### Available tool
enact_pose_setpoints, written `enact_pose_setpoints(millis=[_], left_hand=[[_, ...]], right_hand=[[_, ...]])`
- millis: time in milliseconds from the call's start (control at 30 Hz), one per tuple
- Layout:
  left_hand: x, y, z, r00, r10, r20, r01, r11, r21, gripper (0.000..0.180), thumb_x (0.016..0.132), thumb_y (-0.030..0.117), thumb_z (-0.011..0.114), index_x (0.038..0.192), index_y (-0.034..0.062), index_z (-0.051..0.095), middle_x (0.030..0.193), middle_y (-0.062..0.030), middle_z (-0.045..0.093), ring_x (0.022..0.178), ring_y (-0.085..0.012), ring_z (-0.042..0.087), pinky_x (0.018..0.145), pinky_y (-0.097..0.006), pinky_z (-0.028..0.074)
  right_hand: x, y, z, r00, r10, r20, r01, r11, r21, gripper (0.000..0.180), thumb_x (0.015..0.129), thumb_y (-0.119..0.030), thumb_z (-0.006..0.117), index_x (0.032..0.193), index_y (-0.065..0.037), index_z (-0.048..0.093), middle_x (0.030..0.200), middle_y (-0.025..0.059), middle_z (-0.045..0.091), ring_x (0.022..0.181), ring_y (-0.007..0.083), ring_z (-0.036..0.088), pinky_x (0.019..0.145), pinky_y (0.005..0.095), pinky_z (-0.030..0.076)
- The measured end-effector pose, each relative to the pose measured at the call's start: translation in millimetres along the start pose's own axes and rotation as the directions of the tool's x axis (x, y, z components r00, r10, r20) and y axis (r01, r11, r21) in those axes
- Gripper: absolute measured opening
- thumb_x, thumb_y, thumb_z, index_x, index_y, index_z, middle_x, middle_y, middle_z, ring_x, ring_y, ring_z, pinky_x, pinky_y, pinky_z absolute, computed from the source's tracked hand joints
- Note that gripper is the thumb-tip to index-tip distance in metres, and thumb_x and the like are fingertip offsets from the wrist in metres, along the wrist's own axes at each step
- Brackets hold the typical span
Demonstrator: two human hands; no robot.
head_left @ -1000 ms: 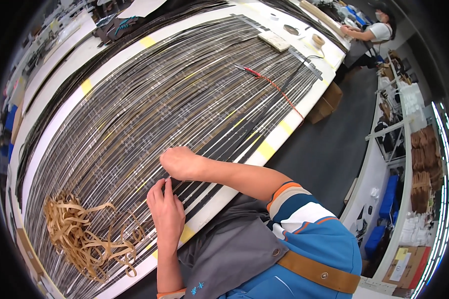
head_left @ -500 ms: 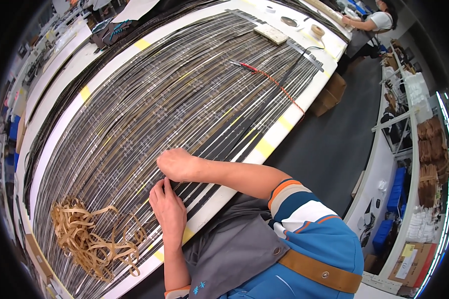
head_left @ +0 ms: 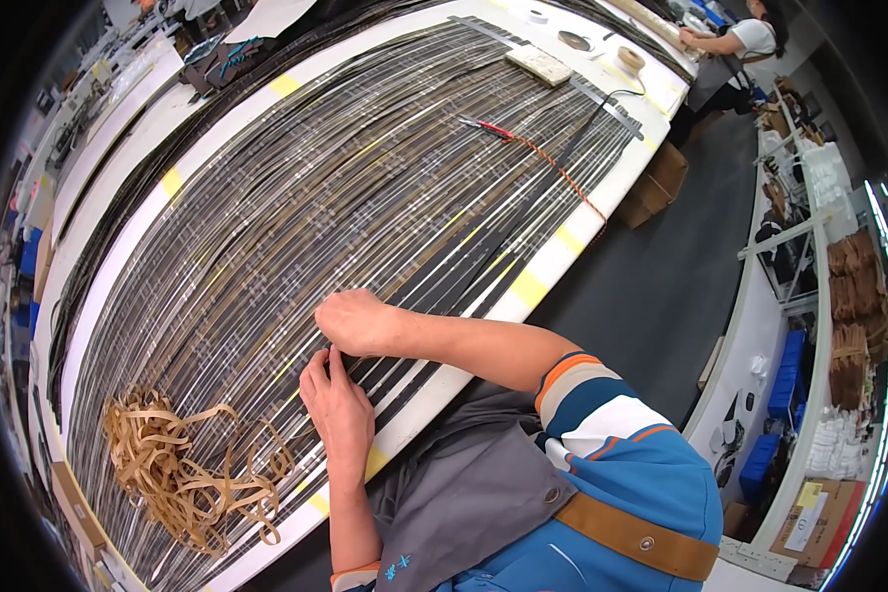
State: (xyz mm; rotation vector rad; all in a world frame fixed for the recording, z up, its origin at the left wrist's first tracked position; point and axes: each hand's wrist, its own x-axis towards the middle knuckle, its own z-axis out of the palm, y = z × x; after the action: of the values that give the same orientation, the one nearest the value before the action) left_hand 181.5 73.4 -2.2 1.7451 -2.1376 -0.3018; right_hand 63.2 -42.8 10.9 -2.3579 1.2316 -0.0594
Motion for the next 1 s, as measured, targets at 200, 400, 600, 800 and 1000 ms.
enact_pose_setpoints(millis=[200,400,600,800,1000], left_hand=[[1.3,-1.5,-0.8,1.0,0.018,0.007,-0.018,1.0,-0.012,0.052,0.078,-0.006,0.055,0.13,-0.0084,0.054,0.127,-0.0211,0.051,0.121,-0.0358,0.046,0.107,-0.046,0.035],[0.7,-2.3,0.5,1.0,0.023,-0.003,-0.023,1.0,-0.009,0.051,0.078,-0.006,0.056,0.129,-0.0092,0.055,0.125,-0.0208,0.052,0.12,-0.0354,0.047,0.106,-0.046,0.035],[0.1,-2.1,0.2,1.0,0.025,-0.009,-0.025,1.0,-0.005,0.051,0.079,-0.006,0.056,0.129,-0.009,0.055,0.124,-0.0202,0.053,0.12,-0.035,0.047,0.106,-0.046,0.036],[0.7,-2.5,0.7,1.0,0.025,-0.011,-0.025,1.0,-0.013,0.051,0.079,-0.006,0.056,0.13,-0.0081,0.055,0.124,-0.0192,0.053,0.119,-0.0343,0.047,0.106,-0.046,0.036],[0.3,-3.7,1.3,1.0,0.028,-0.008,-0.028,1.0,-0.004,0.052,0.078,-0.006,0.056,0.13,-0.0086,0.054,0.125,-0.0194,0.052,0.119,-0.0341,0.047,0.106,-0.045,0.035]], right_hand=[[-1.2,0.3,0.0,1.0,0.017,-0.009,-0.017,1.0,0.016,0.021,0.077,-0.011,0.073,0.09,0.004,0.068,0.093,0.0192,0.071,0.091,0.0347,0.07,0.076,0.0425,0.058],[-3.1,-1.7,-5.1,1.0,0.012,0.019,-0.012,1.0,0.003,0.02,0.078,-0.012,0.072,0.09,0.004,0.068,0.093,0.0191,0.071,0.091,0.0341,0.071,0.076,0.0423,0.059],[-3.4,-2.7,-4.7,1.0,0.024,0.011,-0.024,1.0,0.011,0.02,0.078,-0.012,0.072,0.089,0.004,0.069,0.092,0.0189,0.071,0.09,0.0341,0.071,0.076,0.0422,0.059],[-2.5,-1.3,-3.2,1.0,0.03,0.001,-0.03,0.999,0.017,0.02,0.078,-0.012,0.072,0.089,0.004,0.069,0.091,0.0193,0.071,0.089,0.0344,0.071,0.074,0.0423,0.059],[-3.9,-3.2,-6.0,1.0,0.022,0.012,-0.022,1.0,-0.001,0.019,0.079,-0.012,0.072,0.089,0.004,0.069,0.09,0.0195,0.071,0.088,0.0339,0.071,0.074,0.0423,0.059]])
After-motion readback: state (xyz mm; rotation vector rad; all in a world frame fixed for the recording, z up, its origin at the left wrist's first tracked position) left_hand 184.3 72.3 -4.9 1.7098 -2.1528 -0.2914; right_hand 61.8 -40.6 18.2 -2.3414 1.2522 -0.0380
